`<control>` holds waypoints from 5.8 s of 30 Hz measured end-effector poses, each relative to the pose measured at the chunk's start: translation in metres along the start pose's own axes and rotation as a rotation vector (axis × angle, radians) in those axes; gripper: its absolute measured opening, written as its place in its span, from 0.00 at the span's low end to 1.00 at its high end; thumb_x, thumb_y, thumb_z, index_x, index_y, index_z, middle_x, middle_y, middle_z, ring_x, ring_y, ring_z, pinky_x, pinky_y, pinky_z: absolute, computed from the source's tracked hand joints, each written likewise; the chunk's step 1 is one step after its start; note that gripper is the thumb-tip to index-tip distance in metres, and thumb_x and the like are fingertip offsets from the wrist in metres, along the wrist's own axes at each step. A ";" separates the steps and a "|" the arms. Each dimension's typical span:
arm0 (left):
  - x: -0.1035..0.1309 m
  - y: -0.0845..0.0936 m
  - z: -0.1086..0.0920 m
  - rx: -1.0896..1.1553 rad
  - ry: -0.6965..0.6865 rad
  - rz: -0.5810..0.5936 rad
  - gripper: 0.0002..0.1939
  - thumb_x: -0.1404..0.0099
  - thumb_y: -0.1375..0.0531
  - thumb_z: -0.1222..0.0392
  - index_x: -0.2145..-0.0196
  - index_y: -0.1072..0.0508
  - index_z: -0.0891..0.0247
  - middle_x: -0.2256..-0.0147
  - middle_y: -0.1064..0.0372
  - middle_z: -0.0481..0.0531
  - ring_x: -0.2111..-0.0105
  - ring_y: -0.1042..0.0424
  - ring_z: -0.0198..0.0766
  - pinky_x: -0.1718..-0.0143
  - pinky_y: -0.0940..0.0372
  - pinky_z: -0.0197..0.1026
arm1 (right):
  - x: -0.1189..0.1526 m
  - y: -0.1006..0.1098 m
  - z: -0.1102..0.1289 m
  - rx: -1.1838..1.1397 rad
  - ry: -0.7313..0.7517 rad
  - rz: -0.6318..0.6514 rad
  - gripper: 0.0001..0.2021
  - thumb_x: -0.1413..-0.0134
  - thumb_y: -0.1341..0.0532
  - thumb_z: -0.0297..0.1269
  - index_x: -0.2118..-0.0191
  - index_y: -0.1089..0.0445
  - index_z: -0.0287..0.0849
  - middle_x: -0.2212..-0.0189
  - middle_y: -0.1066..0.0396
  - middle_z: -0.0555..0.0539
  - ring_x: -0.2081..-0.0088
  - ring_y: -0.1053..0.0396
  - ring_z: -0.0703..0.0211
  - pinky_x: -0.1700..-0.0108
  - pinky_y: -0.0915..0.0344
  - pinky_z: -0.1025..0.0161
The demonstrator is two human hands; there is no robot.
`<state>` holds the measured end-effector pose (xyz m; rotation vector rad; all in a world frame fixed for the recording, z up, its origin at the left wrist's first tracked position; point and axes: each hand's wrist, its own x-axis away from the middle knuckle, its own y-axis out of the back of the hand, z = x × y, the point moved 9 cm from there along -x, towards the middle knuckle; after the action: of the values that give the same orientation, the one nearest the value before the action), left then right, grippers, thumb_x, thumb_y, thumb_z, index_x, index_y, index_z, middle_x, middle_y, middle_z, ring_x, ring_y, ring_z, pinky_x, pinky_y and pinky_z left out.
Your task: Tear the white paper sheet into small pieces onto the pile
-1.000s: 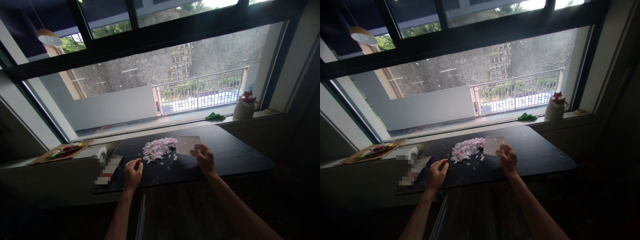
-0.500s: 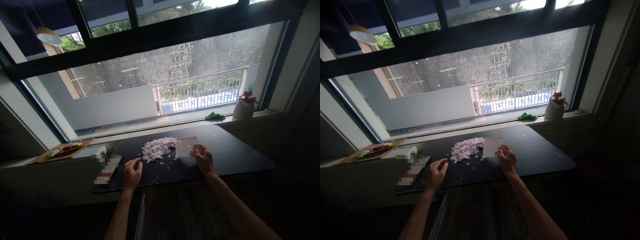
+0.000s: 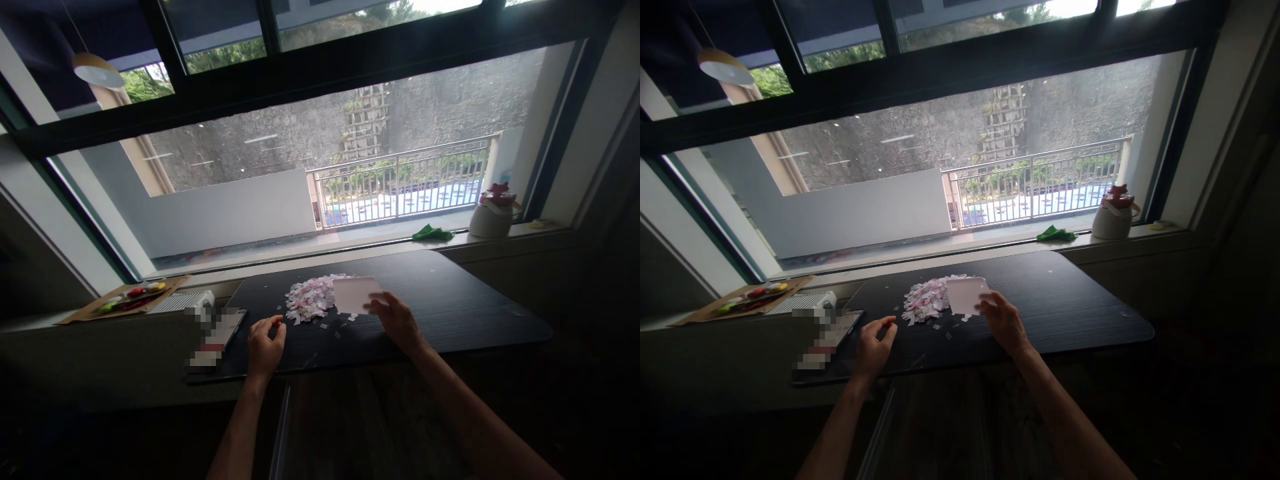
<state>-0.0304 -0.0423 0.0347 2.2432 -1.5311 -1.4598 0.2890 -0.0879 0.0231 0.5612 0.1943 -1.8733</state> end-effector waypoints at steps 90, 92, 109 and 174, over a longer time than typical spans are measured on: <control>0.000 0.001 -0.003 0.002 0.008 0.025 0.16 0.46 0.47 0.50 0.68 0.24 0.61 0.69 0.25 0.54 0.60 0.30 0.48 0.51 0.38 0.50 | 0.012 0.085 -0.037 0.035 -0.611 0.266 0.07 0.68 0.34 0.32 0.76 0.29 0.39 0.78 0.26 0.51 0.76 0.30 0.62 0.72 0.34 0.66; 0.001 0.001 -0.003 0.001 0.010 0.023 0.16 0.46 0.47 0.50 0.68 0.24 0.61 0.69 0.25 0.54 0.60 0.30 0.48 0.52 0.37 0.50 | 0.014 0.088 -0.035 0.034 -0.607 0.277 0.07 0.69 0.33 0.33 0.76 0.29 0.39 0.78 0.26 0.51 0.75 0.30 0.61 0.71 0.34 0.65; 0.001 0.000 -0.003 -0.011 0.001 0.019 0.15 0.46 0.47 0.51 0.68 0.25 0.60 0.69 0.25 0.54 0.60 0.30 0.47 0.52 0.37 0.50 | 0.020 0.102 -0.027 0.006 -0.627 0.298 0.09 0.70 0.33 0.33 0.75 0.27 0.39 0.76 0.24 0.49 0.74 0.28 0.60 0.71 0.32 0.65; 0.000 0.003 -0.005 0.007 0.034 0.021 0.18 0.47 0.48 0.49 0.68 0.24 0.62 0.69 0.25 0.55 0.60 0.31 0.49 0.51 0.38 0.52 | 0.018 0.099 -0.018 -0.002 -0.580 0.328 0.16 0.72 0.30 0.39 0.72 0.28 0.38 0.74 0.25 0.49 0.70 0.28 0.57 0.64 0.34 0.61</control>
<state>-0.0288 -0.0462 0.0393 2.2371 -1.5478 -1.4057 0.3800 -0.1327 0.0117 0.0263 -0.2648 -1.6360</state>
